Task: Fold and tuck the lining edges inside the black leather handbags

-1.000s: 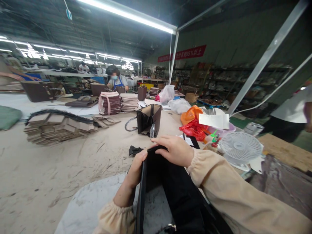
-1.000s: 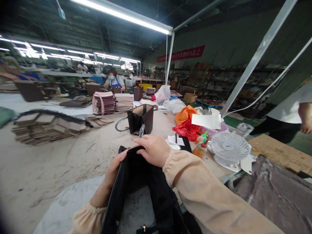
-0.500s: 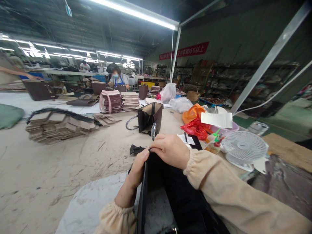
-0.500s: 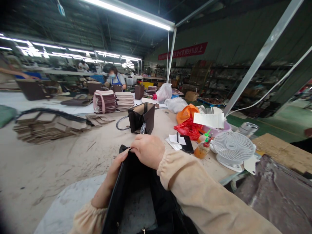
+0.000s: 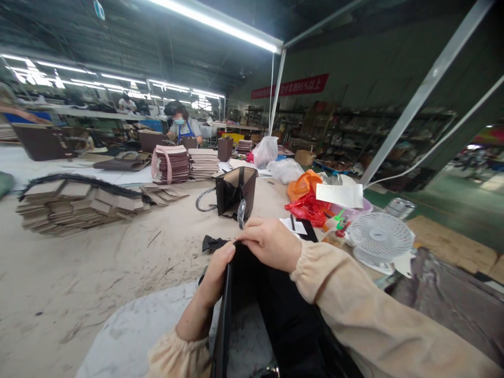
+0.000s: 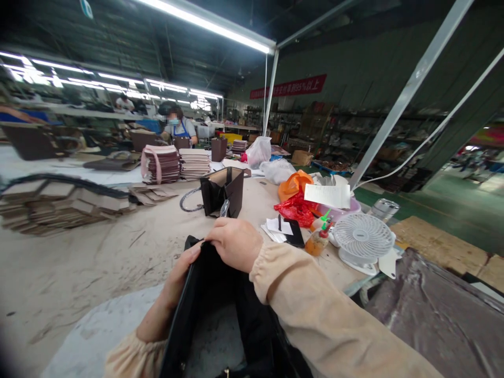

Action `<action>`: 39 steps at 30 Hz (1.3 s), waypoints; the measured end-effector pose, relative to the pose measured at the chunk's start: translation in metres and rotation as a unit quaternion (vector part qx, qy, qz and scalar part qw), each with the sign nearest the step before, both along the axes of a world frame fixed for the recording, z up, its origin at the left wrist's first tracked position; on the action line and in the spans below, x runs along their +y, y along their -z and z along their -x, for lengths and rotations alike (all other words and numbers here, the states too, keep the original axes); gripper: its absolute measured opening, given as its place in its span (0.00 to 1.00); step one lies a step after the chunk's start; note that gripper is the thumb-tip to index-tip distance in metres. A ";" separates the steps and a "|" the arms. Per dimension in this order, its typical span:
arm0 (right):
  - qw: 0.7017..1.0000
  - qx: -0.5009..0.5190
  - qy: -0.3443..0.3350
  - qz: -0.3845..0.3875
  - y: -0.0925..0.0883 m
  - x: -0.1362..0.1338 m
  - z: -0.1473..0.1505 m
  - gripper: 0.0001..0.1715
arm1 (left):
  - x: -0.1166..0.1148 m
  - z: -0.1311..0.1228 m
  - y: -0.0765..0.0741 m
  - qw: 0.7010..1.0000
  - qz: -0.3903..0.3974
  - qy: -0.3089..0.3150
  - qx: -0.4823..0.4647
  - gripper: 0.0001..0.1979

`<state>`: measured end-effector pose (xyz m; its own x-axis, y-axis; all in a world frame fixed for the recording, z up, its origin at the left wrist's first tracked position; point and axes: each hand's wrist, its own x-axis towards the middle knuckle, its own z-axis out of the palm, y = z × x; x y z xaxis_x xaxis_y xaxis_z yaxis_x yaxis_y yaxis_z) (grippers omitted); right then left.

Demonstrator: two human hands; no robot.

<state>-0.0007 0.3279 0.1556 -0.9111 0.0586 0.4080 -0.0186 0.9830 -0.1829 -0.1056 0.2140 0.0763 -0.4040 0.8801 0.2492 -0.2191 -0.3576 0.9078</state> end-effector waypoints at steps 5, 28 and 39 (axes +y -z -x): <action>0.996 0.053 0.001 0.077 0.004 0.006 -0.003 0.11 | -0.002 0.001 -0.003 1.000 0.002 0.015 0.023 0.22; 0.840 0.154 0.184 0.487 0.050 0.016 -0.093 0.22 | -0.025 0.019 -0.019 0.988 0.103 -0.043 0.110 0.24; 0.726 0.123 0.180 0.653 0.111 0.002 -0.115 0.30 | 0.002 0.023 -0.082 0.876 0.215 -0.022 0.432 0.20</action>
<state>0.1140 0.3299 0.0448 -0.6503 0.7572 -0.0611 0.0061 -0.0752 -0.9972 -0.1290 0.2160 0.1588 -0.2651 0.9557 0.1277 0.6211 0.0679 0.7808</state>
